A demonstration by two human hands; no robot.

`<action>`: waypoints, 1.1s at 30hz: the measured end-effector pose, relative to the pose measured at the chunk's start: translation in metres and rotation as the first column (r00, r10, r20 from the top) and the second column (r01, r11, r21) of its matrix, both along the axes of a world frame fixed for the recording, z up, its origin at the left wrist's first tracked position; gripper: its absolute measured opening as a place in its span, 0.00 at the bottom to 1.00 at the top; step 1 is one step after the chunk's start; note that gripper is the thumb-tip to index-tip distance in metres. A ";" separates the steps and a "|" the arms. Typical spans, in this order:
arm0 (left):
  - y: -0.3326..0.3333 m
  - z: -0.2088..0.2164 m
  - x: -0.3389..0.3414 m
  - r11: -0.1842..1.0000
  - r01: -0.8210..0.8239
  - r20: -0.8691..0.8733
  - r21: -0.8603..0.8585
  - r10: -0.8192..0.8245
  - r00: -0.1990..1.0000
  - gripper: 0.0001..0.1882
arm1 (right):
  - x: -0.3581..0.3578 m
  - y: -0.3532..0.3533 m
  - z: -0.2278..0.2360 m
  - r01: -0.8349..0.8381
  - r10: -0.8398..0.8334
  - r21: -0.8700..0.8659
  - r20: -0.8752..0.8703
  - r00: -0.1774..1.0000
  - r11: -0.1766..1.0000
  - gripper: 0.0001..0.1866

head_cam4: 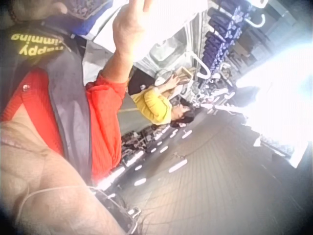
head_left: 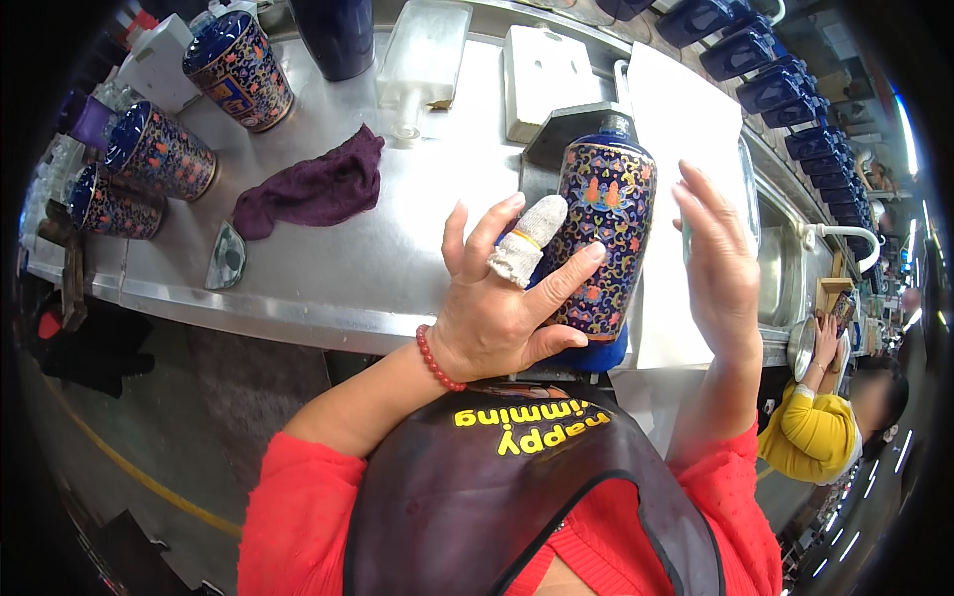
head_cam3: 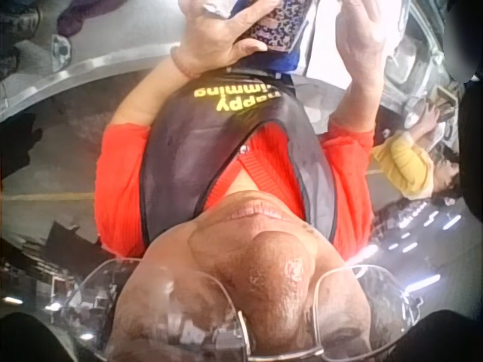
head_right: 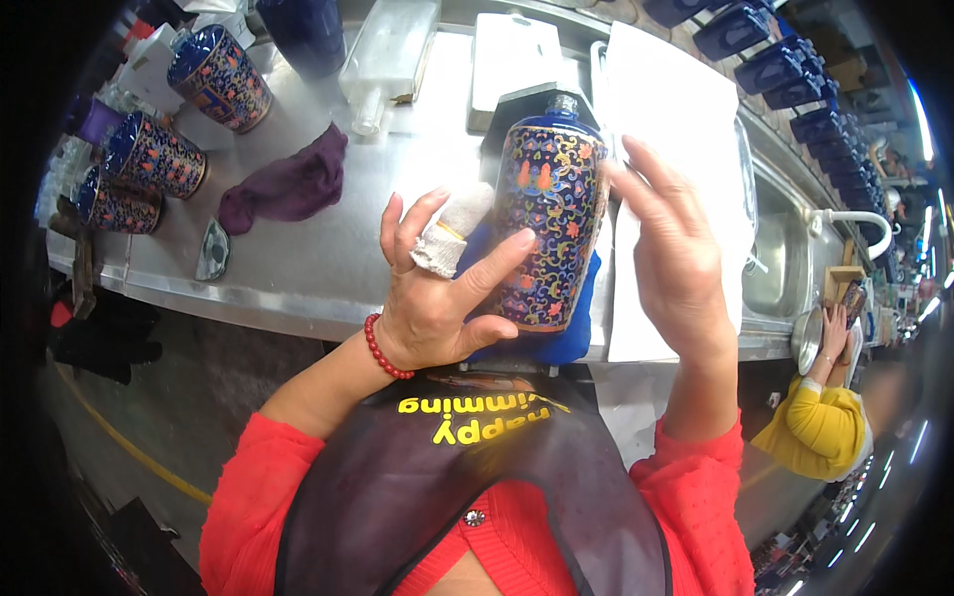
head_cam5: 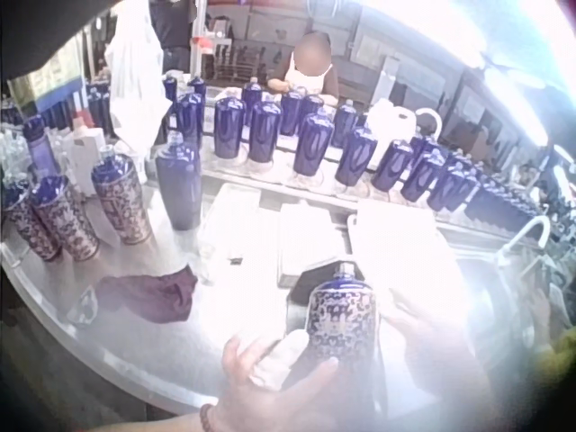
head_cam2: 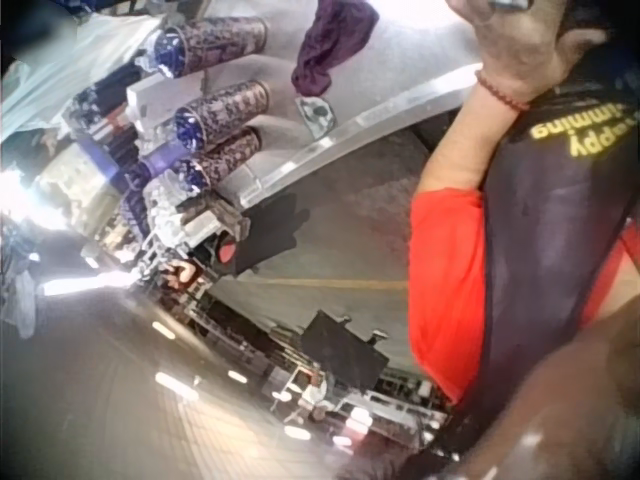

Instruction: The person applies a decorative sticker to a blue ceramic bottle, smoothing it with a green tool and fingers to remove air bubbles. The person rotates the bottle to align and press the sticker around the curved surface.

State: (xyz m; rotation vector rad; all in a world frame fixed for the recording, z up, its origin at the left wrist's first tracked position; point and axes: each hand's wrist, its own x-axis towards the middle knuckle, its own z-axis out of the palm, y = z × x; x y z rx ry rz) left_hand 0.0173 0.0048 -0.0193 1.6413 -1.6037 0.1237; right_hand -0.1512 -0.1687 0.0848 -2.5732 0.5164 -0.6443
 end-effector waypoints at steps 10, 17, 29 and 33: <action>-0.001 0.001 -0.002 1.000 -0.006 0.003 -0.007 0.006 1.000 0.37 | 0.032 -0.008 0.009 -0.162 0.053 -0.417 -0.261 0.964 0.894 0.31; -0.002 0.001 0.000 1.000 0.020 -0.011 -0.008 -0.020 1.000 0.38 | 0.033 -0.011 0.007 -0.150 0.047 -0.414 -0.249 0.967 0.898 0.31; -0.043 0.011 0.026 0.999 0.039 -0.079 0.007 -0.039 0.996 0.42 | 0.031 -0.014 0.001 -0.118 0.039 -0.403 -0.199 0.979 0.908 0.33; -0.048 0.014 0.026 0.999 0.034 -0.089 0.019 -0.032 0.996 0.42 | 0.031 -0.016 0.000 -0.120 0.042 -0.399 -0.198 0.979 0.909 0.32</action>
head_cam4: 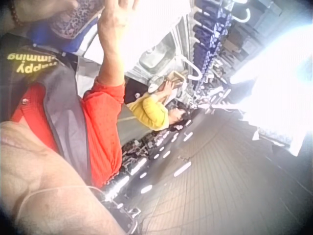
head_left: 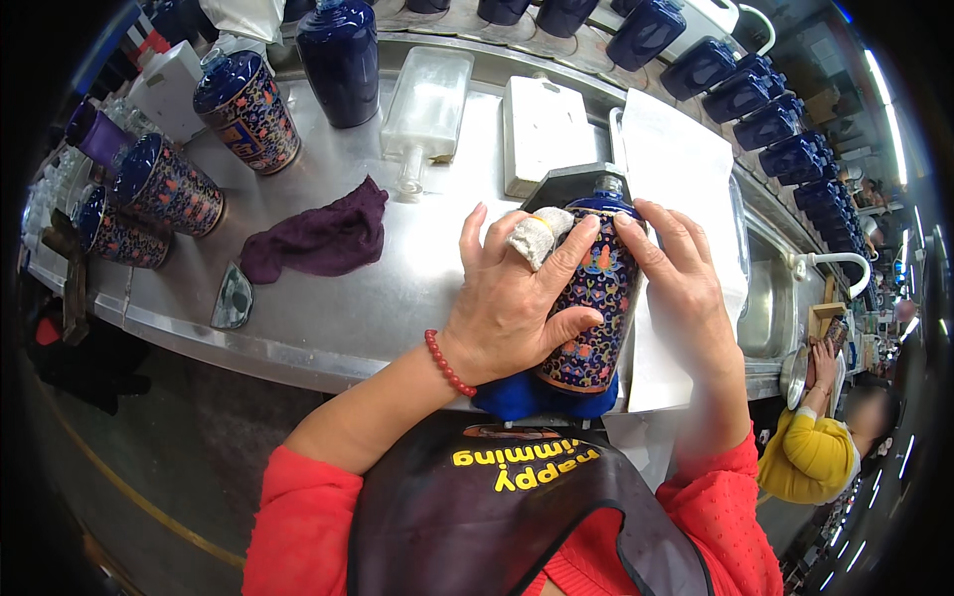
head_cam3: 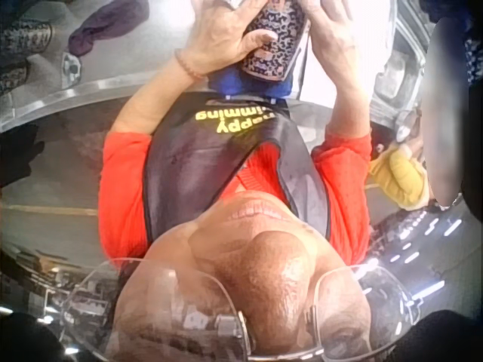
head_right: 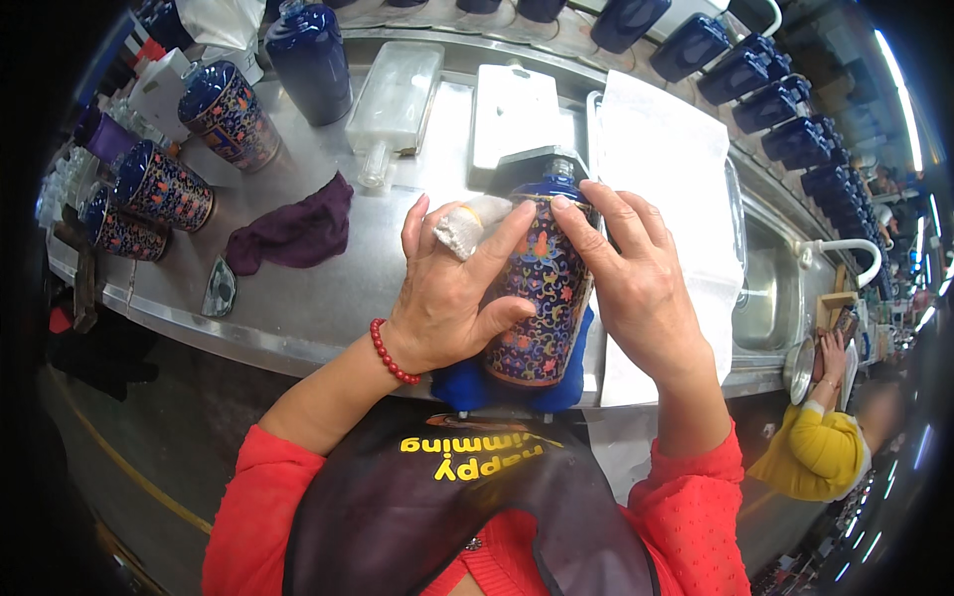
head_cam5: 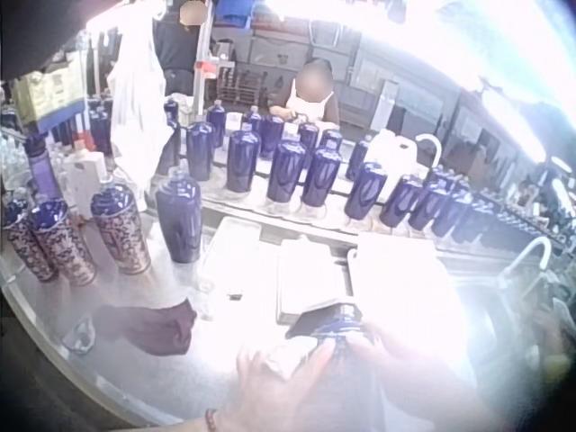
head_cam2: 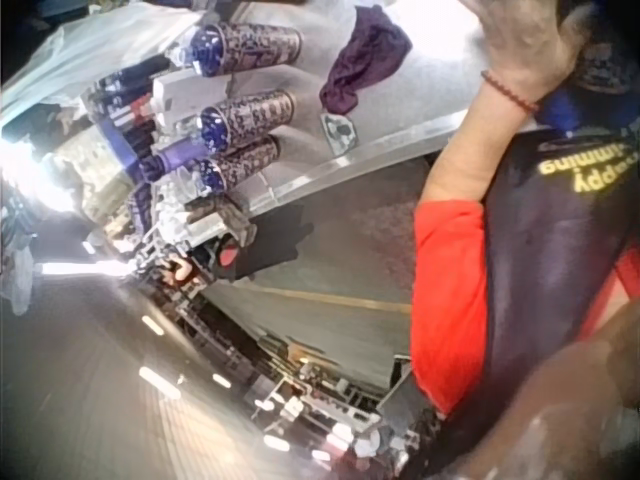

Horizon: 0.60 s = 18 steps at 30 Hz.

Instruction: The person applies a decorative sticker to a blue ceramic bottle, smoothing it with a green tool and fingers to remove air bubbles. The person rotates the bottle to align and press the sticker around the curved surface.

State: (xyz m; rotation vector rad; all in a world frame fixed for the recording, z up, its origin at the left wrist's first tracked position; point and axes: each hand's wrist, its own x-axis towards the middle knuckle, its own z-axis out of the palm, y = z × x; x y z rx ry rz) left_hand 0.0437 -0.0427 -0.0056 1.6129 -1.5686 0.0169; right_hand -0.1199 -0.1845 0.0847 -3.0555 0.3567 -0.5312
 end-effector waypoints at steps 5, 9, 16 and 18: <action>-0.005 0.006 0.000 0.999 -0.032 0.005 0.002 0.032 0.999 0.42 | 0.001 -0.001 0.001 -0.004 0.004 0.019 0.006 1.000 1.000 0.32; -0.008 0.010 0.000 0.998 -0.054 0.016 -0.019 0.054 0.998 0.41 | 0.001 0.000 0.001 -0.005 0.005 0.016 0.015 1.000 1.000 0.32; -0.009 0.012 0.000 0.999 -0.040 -0.011 -0.015 0.040 0.999 0.42 | 0.001 -0.001 0.001 0.008 -0.008 0.019 0.019 1.000 1.000 0.32; -0.009 0.012 0.000 0.999 -0.044 -0.017 -0.029 0.043 0.999 0.43 | 0.002 -0.002 0.001 -0.004 0.004 0.020 0.023 1.000 1.000 0.32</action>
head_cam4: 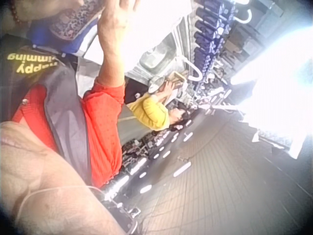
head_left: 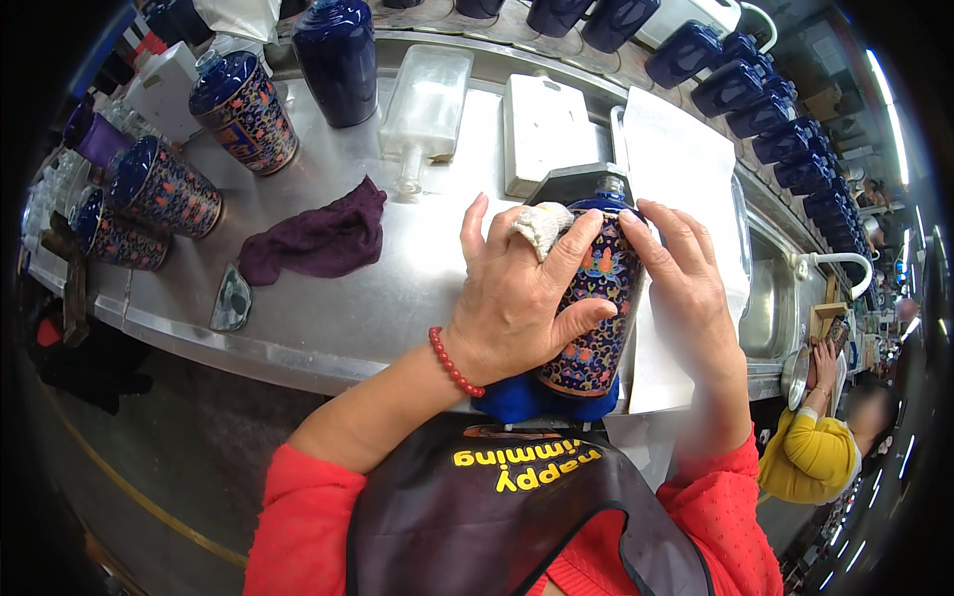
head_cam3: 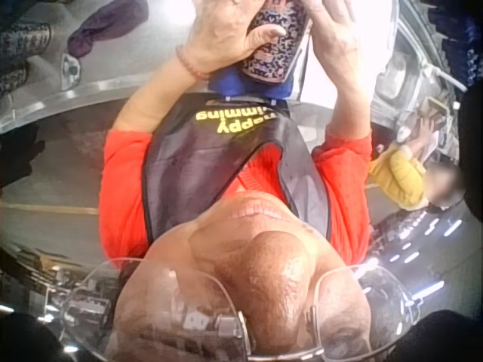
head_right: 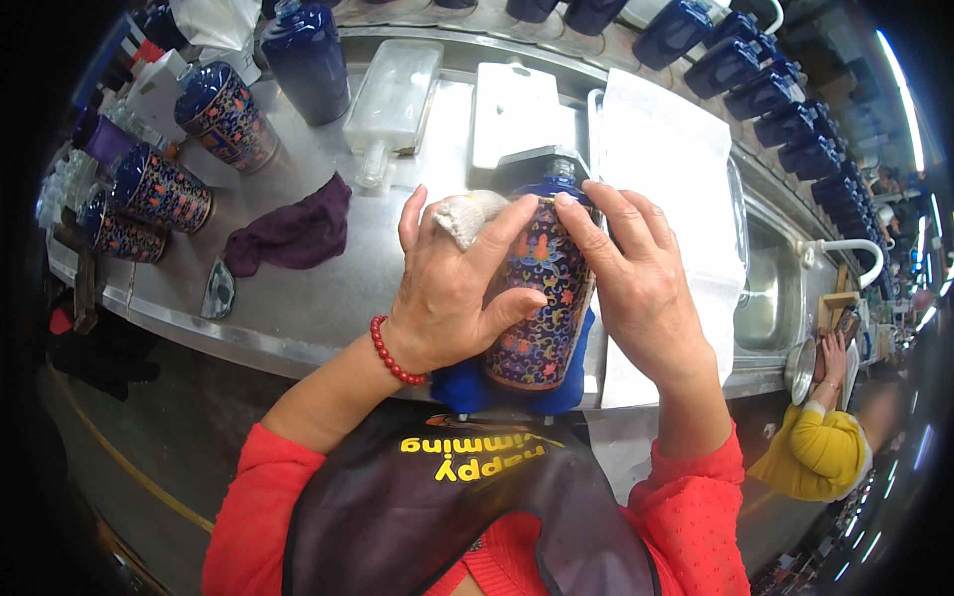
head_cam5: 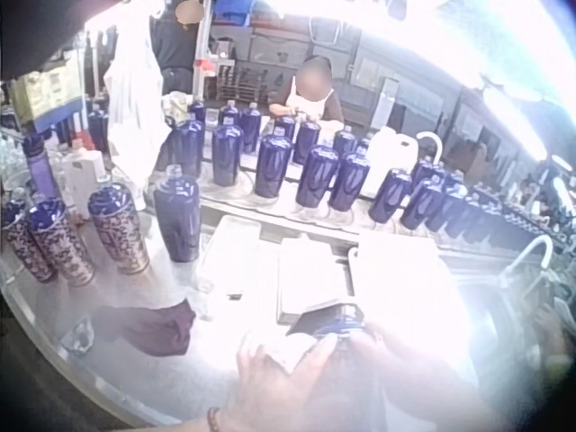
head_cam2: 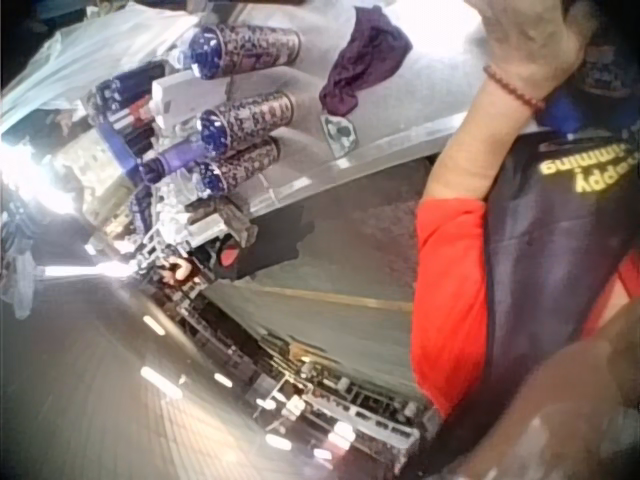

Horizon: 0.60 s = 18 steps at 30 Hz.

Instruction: The person applies a decorative sticker to a blue ceramic bottle, smoothing it with a green tool and fingers to remove air bubbles. The person rotates the bottle to align and press the sticker around the curved surface.

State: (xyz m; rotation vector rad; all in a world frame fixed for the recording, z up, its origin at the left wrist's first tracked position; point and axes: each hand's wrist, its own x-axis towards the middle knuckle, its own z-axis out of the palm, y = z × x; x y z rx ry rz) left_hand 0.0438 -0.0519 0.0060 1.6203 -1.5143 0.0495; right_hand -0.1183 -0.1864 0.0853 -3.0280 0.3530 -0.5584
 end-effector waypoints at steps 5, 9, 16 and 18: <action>-0.001 0.000 0.000 1.000 -0.008 0.030 0.018 0.008 1.000 0.43 | 0.000 0.000 0.001 0.014 -0.014 -0.004 -0.015 1.000 1.000 0.32; -0.002 -0.001 0.000 1.000 -0.025 -0.044 -0.006 0.024 0.999 0.42 | 0.000 0.002 0.001 0.025 -0.025 -0.007 -0.010 1.000 1.000 0.32; -0.002 -0.003 -0.002 1.000 0.009 -0.047 0.014 -0.009 0.999 0.45 | 0.001 0.002 0.001 0.027 -0.028 -0.015 -0.028 0.999 1.000 0.31; -0.003 -0.003 -0.002 1.000 0.007 -0.045 0.014 -0.006 0.999 0.45 | 0.002 0.003 0.002 0.027 -0.028 -0.002 -0.028 0.999 1.000 0.31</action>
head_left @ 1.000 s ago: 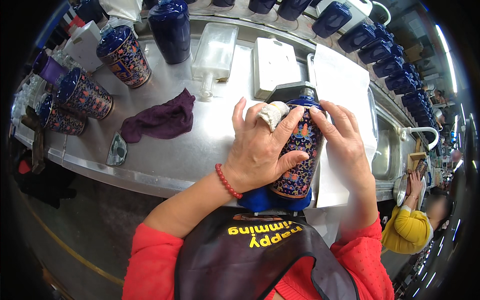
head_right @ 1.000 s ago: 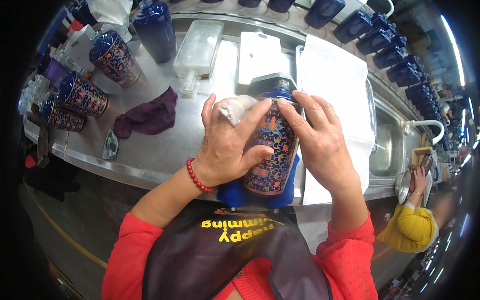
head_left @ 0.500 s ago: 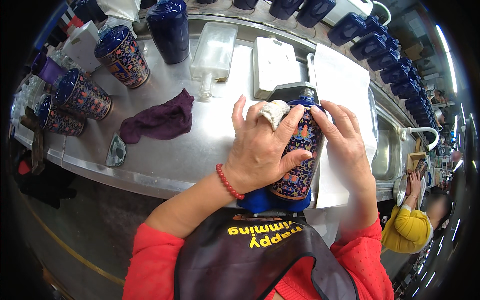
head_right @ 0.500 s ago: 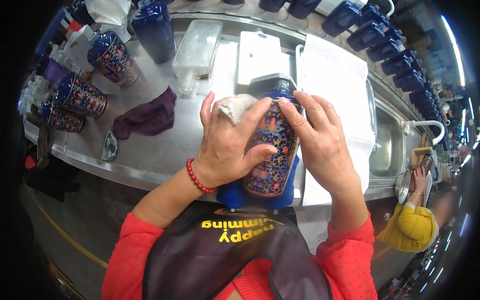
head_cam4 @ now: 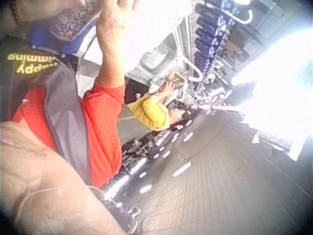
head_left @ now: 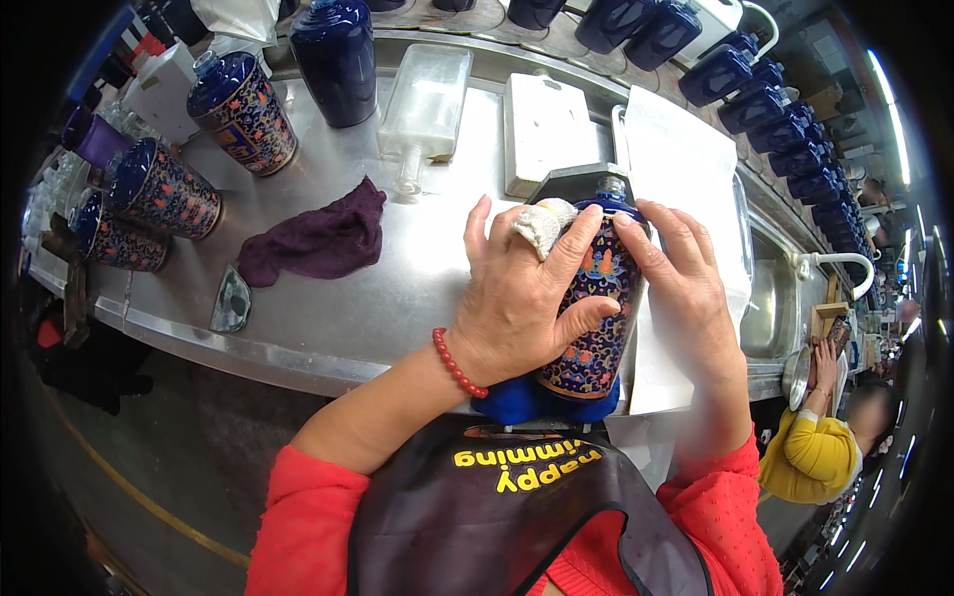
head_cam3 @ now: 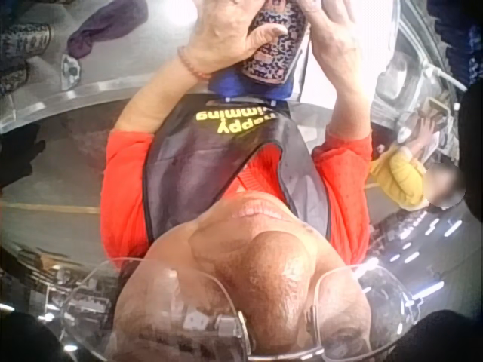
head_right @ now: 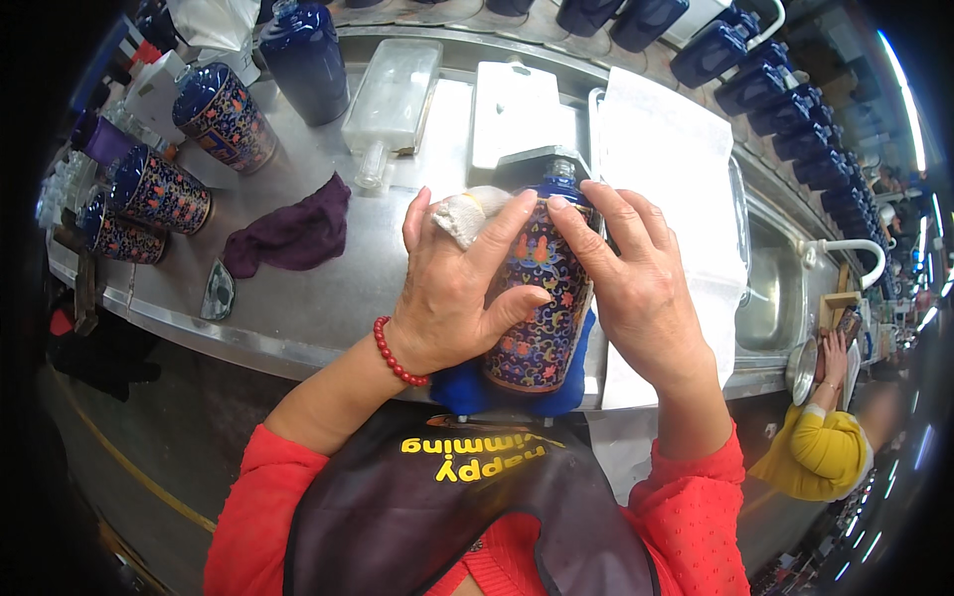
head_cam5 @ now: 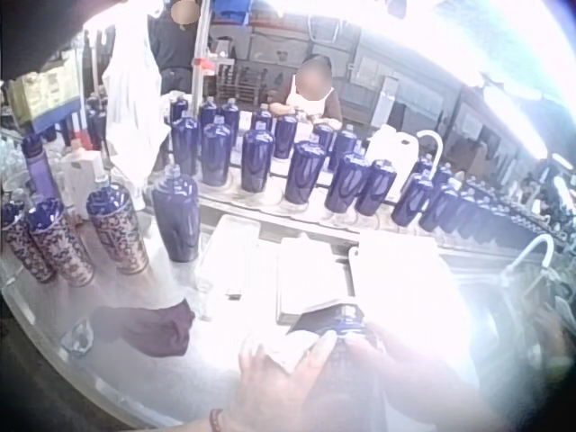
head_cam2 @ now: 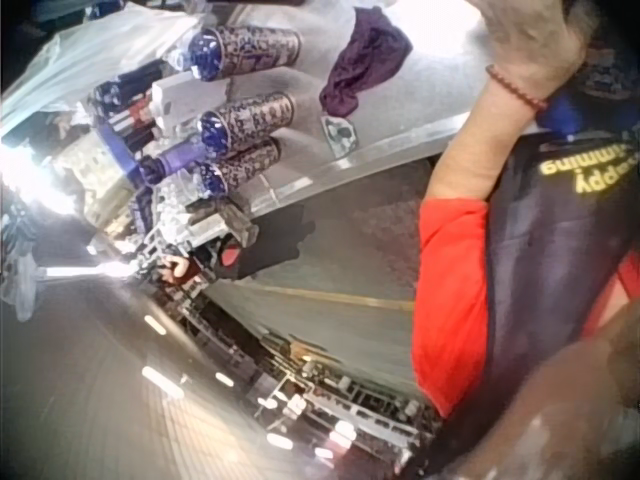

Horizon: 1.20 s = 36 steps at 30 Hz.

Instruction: The person applies a decorative sticker to a blue ceramic bottle, smoothing it with a green tool and fingers to remove air bubbles. The person rotates the bottle to align and press the sticker around the curved surface.

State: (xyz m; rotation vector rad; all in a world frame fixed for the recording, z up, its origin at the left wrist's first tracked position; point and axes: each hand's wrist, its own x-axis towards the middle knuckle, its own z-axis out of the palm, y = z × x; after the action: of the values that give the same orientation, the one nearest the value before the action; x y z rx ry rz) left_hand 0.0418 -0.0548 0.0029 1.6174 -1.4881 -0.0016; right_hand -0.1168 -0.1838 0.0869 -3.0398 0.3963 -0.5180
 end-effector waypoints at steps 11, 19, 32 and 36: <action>0.002 -0.005 0.001 0.999 0.006 -0.071 -0.036 -0.008 0.997 0.45 | 0.001 0.002 0.000 0.017 -0.017 0.008 0.002 1.000 1.000 0.32; 0.010 -0.001 -0.007 0.997 0.048 -0.017 0.067 -0.047 0.999 0.53 | -0.018 0.006 -0.010 0.087 -0.087 0.004 0.083 0.993 0.996 0.35; 0.004 0.022 -0.003 0.995 -0.024 0.274 0.098 -0.004 0.962 0.49 | -0.052 0.017 -0.039 0.142 -0.169 0.200 0.125 0.978 0.969 0.38; 0.007 0.024 0.005 0.995 -0.016 0.312 0.097 -0.015 0.950 0.46 | -0.057 0.016 -0.043 0.148 -0.176 0.194 0.136 0.975 0.970 0.38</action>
State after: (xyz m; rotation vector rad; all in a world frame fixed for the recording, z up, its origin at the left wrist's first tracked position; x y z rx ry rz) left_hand 0.0470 -0.0479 0.0270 1.7584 -1.7512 0.1932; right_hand -0.1737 -0.1680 0.0442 -2.7837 0.6500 -0.6770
